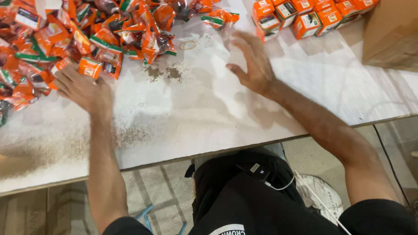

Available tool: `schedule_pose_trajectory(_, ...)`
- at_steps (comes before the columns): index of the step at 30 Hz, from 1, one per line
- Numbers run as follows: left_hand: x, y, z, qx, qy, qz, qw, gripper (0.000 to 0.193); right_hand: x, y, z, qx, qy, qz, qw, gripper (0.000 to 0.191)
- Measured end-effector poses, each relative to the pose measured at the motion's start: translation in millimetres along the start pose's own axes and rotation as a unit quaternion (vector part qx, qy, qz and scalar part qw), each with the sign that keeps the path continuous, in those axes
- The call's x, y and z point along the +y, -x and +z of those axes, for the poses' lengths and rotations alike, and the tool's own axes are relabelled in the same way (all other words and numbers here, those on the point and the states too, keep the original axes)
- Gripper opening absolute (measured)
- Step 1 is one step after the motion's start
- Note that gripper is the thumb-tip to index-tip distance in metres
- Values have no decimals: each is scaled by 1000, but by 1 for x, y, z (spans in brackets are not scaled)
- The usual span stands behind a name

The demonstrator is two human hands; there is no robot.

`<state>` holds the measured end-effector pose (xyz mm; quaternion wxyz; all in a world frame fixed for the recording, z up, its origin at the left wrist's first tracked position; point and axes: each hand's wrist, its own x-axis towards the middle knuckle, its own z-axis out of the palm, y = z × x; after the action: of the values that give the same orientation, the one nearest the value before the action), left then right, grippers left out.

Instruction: The person picks up small orange packets from a pile on the table and places them into small cardboard boxes, closing each box and setting it with the finished boxes. They repeat this packing cycle continuously, occasionally reaching deeper into the pile to gather more packets.

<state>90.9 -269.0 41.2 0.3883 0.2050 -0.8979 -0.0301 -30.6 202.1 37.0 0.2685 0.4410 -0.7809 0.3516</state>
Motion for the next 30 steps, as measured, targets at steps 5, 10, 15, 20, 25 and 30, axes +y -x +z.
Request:
schedule_pose_trajectory(5,163,45,16,-92,116,387,910,31,-13,4,12,-123,-266,46,955,87)
schedule_pose_trajectory(10,274,11,64,-85,286,445,844,65,8,12,15,-72,-355,195,912,46)
schedule_pose_trajectory(15,307,-52,120,-294,147,461,824,81,35,17,4,-37,-232,140,962,50)
schedule_pose_trajectory(20,304,-44,117,-349,100,502,785,41,32,18,-3,-65,-252,181,948,51)
schedule_pose_trajectory(25,268,-5,57,-330,281,394,810,32,22,11,-9,-50,-229,156,960,51)
schedule_pose_trajectory(30,249,32,-4,-143,505,244,816,34,6,5,-5,-71,-207,160,963,54)
